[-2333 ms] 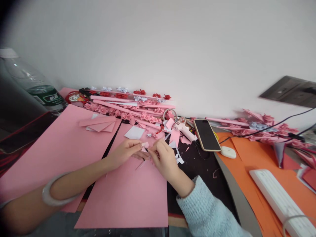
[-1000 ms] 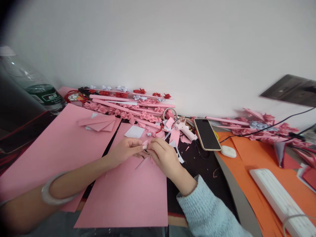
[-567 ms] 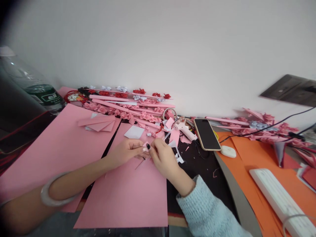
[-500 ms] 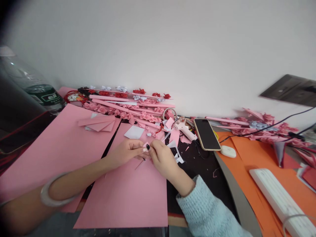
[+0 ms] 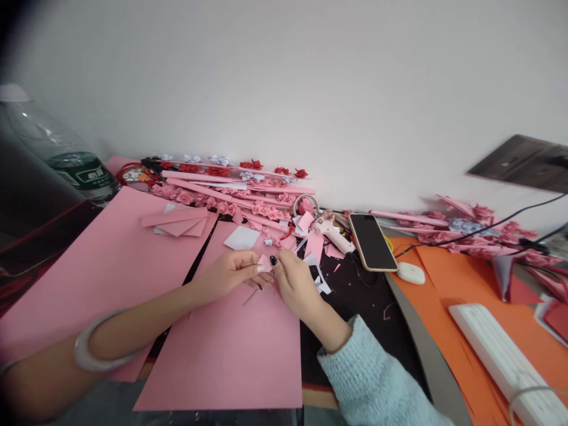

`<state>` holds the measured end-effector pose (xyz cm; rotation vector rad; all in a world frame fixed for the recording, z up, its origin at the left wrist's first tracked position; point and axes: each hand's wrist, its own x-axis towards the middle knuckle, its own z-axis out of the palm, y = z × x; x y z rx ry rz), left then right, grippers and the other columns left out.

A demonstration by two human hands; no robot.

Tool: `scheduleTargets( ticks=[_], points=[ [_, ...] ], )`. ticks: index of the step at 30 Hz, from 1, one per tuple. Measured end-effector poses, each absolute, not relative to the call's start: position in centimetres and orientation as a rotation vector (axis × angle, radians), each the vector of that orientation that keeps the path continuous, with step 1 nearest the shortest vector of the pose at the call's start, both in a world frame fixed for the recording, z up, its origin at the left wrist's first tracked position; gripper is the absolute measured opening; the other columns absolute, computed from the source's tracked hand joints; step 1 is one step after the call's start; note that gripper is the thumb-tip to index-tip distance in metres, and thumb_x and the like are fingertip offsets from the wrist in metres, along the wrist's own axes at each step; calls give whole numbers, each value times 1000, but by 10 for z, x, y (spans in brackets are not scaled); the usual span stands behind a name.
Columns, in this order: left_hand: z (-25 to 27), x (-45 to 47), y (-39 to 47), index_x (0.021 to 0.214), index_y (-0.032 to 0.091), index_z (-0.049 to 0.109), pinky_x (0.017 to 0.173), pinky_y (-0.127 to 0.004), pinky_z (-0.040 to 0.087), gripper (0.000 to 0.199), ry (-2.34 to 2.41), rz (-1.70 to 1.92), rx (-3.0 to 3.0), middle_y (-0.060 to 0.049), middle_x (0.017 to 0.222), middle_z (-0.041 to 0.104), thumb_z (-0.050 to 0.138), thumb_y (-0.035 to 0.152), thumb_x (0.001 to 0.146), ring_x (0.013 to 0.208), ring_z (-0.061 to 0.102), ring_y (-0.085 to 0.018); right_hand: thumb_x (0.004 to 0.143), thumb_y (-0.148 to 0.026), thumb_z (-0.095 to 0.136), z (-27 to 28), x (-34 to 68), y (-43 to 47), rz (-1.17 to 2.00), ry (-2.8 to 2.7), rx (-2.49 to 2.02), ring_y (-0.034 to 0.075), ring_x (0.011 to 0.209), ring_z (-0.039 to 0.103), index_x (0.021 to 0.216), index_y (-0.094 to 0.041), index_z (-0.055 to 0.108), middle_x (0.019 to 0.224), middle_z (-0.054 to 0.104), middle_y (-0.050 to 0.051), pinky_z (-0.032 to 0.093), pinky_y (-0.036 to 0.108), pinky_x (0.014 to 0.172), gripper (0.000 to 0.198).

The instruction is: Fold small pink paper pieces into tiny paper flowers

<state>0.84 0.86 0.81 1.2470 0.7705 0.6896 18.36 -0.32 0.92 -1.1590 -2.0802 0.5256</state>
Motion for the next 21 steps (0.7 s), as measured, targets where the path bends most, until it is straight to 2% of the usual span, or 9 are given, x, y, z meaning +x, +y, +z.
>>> scheduleTargets(
  ticks=[8,17,21],
  points=[
    [9,9,8,83,13,57,69,-29,53,22,748,719,1277,-7,79,68,54,35,82,73,67,-17,88,-13,37,10,181,-4,568,-2080,-1116,13,58,43,71,-19,42,64,44,-1,34,24,54,19],
    [8,10,6,89,13,62,72,-31,52,24,742,694,1335,-7,84,68,57,35,79,78,66,-19,84,-10,42,9,184,-2,473,-2015,-1154,13,56,44,72,-19,46,63,47,-1,35,23,53,15],
    [6,10,6,78,13,62,72,-31,51,23,851,717,1395,-8,78,69,61,36,76,78,65,-21,83,-10,45,9,184,-2,480,-2045,-1127,12,56,45,71,-18,48,63,49,-1,35,23,53,15]
  ],
)
